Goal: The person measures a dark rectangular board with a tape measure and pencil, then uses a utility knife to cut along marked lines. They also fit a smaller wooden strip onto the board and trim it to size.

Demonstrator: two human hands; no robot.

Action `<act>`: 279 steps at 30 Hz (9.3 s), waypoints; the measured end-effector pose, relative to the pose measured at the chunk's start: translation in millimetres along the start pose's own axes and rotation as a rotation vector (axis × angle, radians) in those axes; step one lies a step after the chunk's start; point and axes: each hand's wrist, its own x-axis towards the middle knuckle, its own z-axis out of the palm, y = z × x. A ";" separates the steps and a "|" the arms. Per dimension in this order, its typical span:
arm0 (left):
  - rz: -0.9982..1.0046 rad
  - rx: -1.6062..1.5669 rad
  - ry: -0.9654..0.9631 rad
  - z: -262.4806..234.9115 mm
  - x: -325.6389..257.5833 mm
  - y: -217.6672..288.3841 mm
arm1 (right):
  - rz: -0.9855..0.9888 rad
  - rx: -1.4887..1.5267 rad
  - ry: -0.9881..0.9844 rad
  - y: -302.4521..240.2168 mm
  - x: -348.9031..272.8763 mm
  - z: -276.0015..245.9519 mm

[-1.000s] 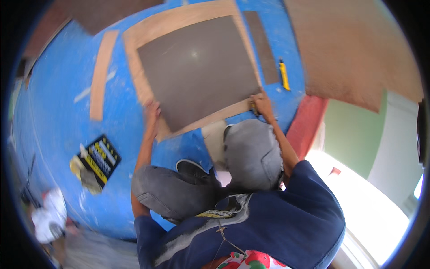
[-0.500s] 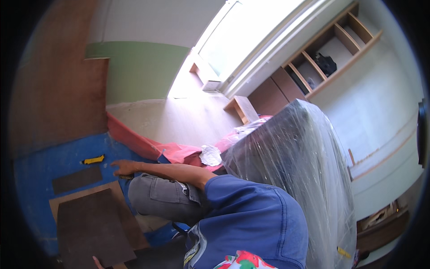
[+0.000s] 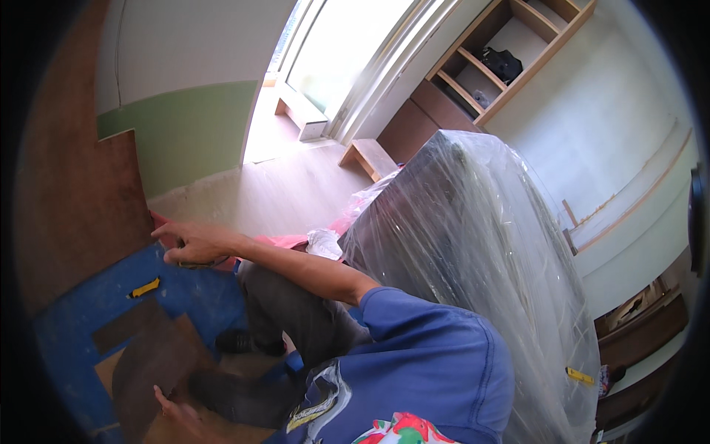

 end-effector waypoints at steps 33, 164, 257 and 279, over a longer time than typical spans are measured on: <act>0.213 -0.103 0.117 63.1 10.5 -33.8 | -0.052 -0.324 0.005 52.5 13.6 24.9; 0.094 1.113 -2.617 1420.3 -500.1 270.2 | -0.123 0.714 2.463 52.4 -433.1 -769.2; -0.258 -0.651 -2.445 1644.6 -960.5 374.5 | 0.034 0.492 1.937 -28.1 -720.6 -1430.6; 0.023 0.000 -3.007 1698.2 -701.6 243.8 | -0.364 0.153 2.664 84.5 -576.4 -1173.4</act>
